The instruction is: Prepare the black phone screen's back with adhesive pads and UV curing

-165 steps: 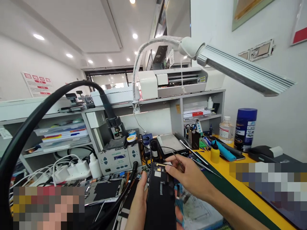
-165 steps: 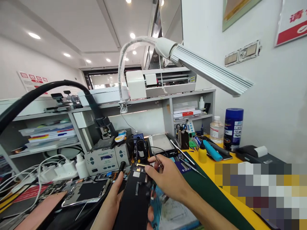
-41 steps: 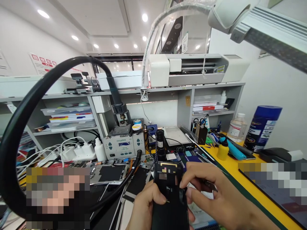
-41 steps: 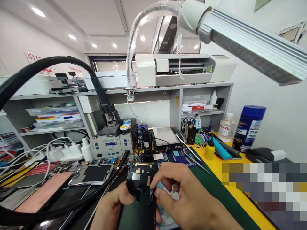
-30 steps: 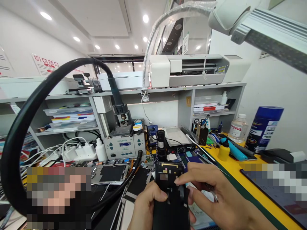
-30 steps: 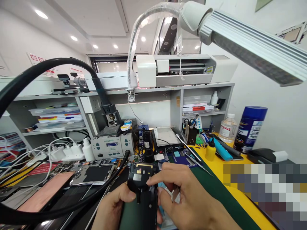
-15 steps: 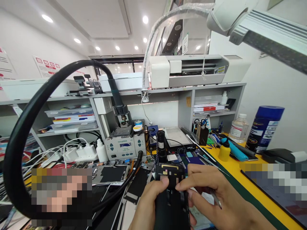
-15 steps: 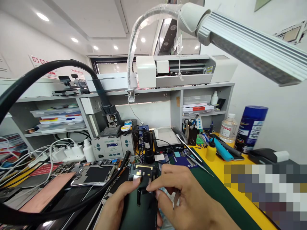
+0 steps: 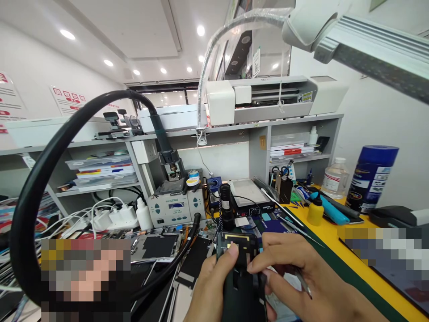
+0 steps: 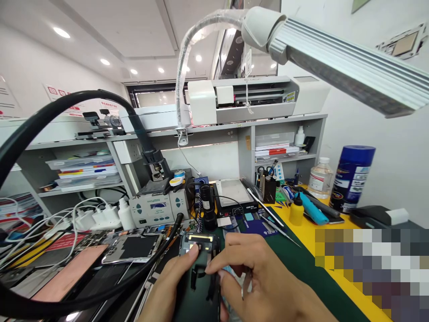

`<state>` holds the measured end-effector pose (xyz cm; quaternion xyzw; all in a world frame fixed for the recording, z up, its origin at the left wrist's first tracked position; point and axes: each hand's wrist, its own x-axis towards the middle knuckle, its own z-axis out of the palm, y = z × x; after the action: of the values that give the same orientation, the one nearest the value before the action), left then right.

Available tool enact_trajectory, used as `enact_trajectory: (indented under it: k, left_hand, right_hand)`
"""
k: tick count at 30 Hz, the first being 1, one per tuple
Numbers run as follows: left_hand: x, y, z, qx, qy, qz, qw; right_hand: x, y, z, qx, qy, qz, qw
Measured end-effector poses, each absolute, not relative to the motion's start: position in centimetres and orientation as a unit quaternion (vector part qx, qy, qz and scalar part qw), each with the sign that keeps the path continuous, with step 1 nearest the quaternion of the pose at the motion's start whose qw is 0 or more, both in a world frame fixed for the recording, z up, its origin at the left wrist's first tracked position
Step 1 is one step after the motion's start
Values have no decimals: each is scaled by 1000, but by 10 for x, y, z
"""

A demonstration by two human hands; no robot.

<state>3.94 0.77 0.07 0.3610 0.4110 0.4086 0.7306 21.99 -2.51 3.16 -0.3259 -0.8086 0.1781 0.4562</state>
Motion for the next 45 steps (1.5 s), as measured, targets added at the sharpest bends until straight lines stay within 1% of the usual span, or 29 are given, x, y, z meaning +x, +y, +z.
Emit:
enact_trajectory:
  k: [4, 7, 10, 14, 17, 21, 23, 26, 28, 31, 33, 36, 40, 45]
  left_hand:
    - [39, 2, 1, 334, 436, 423, 721]
    - [38, 3, -4, 314, 417, 421, 742]
    - [37, 9, -8, 316, 374, 427, 760]
    - [36, 19, -12, 338, 351, 441, 754]
    - [36, 23, -16, 335, 354, 443, 752]
    - [32, 26, -20, 331, 363, 438, 753]
    - [29, 25, -21, 322, 369, 433, 757]
    - [28, 17, -15, 310, 371, 431, 762]
    - [31, 8, -7, 300, 363, 428, 771]
    - [37, -6, 8, 282, 333, 402, 805]
    - [41, -11, 16, 279, 302, 376, 831]
    - [45, -13, 21, 271, 255, 359, 856]
    - [45, -11, 18, 256, 237, 350, 869]
    - [44, -12, 17, 285, 247, 334, 864]
  right_hand:
    - [220, -24, 31, -326, -811, 165, 457]
    - [220, -22, 30, -325, -805, 179, 463]
    - [221, -21, 27, -309, -797, 177, 488]
    - [225, -22, 21, -278, -806, 152, 499]
    - [229, -23, 21, -287, -801, 150, 504]
    - [230, -22, 25, -288, -799, 192, 492]
    - [229, -22, 28, -297, -804, 209, 471]
    - [226, -23, 33, -345, -807, 226, 422]
    - [224, -24, 36, -365, -802, 232, 412]
    - [225, -23, 39, -376, -776, 276, 425]
    - [226, -21, 39, -370, -744, 335, 444]
    - [228, -17, 36, -318, -695, 428, 481]
    - [230, -13, 33, -292, -654, 466, 520]
    - [237, -12, 29, -260, -651, 512, 496]
